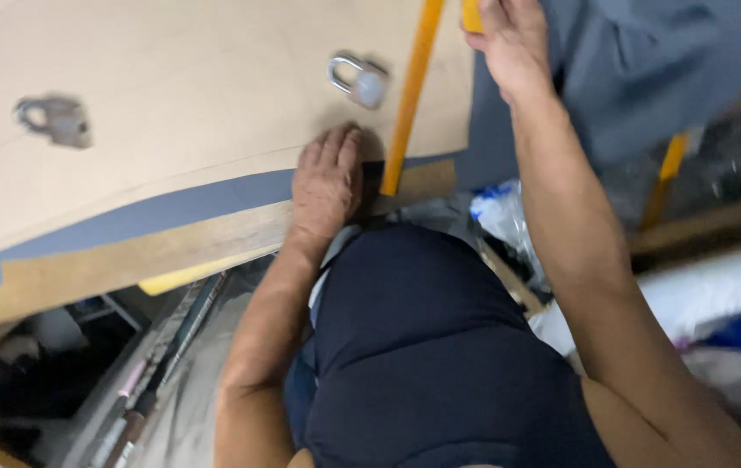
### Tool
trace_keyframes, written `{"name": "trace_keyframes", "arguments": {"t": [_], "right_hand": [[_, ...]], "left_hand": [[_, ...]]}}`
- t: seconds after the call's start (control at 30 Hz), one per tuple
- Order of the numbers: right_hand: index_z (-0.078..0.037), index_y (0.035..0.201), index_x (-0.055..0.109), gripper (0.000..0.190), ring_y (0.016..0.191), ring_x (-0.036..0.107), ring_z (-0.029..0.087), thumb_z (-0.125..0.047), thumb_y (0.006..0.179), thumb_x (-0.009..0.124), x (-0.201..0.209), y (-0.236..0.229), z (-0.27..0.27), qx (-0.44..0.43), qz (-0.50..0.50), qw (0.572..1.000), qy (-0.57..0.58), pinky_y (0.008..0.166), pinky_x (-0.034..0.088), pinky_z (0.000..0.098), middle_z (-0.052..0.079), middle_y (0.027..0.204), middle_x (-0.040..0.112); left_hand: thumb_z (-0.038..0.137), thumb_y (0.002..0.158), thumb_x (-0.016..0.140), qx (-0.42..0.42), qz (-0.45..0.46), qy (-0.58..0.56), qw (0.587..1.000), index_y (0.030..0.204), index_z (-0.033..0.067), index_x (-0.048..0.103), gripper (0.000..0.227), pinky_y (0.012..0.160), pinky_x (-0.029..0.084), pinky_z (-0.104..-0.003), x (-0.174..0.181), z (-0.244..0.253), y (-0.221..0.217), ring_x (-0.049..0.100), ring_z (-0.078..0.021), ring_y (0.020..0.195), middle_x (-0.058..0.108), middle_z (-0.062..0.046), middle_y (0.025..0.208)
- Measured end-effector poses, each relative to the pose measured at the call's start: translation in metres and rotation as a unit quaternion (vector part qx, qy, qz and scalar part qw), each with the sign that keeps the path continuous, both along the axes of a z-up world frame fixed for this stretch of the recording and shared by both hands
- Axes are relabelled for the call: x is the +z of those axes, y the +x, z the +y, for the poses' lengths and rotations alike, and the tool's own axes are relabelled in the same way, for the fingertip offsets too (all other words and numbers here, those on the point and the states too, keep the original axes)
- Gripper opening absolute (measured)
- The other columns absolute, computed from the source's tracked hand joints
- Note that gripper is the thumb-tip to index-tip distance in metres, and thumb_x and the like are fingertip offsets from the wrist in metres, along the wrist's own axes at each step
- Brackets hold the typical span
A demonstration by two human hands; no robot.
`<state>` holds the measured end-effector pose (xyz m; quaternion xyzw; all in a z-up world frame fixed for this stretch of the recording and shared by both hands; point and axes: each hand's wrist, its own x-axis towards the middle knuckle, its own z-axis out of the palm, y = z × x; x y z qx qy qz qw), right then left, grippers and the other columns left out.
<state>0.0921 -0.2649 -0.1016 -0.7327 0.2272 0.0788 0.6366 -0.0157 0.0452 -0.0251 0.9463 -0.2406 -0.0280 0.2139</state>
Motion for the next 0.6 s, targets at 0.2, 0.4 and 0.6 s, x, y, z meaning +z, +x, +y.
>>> {"name": "trace_keyframes", "arguments": {"t": [0.2,0.4,0.6], "right_hand": [[-0.020,0.121,0.058,0.018,0.098,0.073,0.014,-0.024,0.109,0.045,0.111,-0.065,0.031,0.086,0.152,0.984,-0.036,0.080,0.063,0.0254,0.004,0.117,0.073],[-0.019,0.109,0.058,0.013,0.106,0.074,0.014,-0.025,0.107,0.046,0.089,-0.101,0.051,0.038,0.234,0.971,-0.027,0.091,0.061,0.0262,0.002,0.115,0.073],[-0.019,0.113,0.058,0.016,0.102,0.077,0.014,-0.028,0.107,0.046,0.094,-0.095,0.035,0.056,0.243,0.968,-0.027,0.084,0.061,0.0236,0.004,0.114,0.076]], "left_hand": [[0.016,0.105,0.059,-0.174,-0.128,0.038,0.976,0.131,0.0027,0.066,0.030,0.112,0.043,-0.052,0.007,-0.007,0.055,0.053,-0.0385,0.133,0.059,-0.018,0.140],[0.065,0.104,0.045,-0.271,-0.093,0.231,0.930,0.168,0.0148,0.036,0.082,0.128,0.004,-0.054,-0.032,-0.024,0.094,0.020,-0.0350,0.155,0.034,-0.010,0.169],[0.076,0.093,0.041,-0.285,-0.022,0.271,0.919,0.165,0.0148,0.032,0.094,0.118,0.016,-0.048,-0.040,-0.051,0.119,0.024,-0.0301,0.149,0.037,-0.006,0.164]]}}
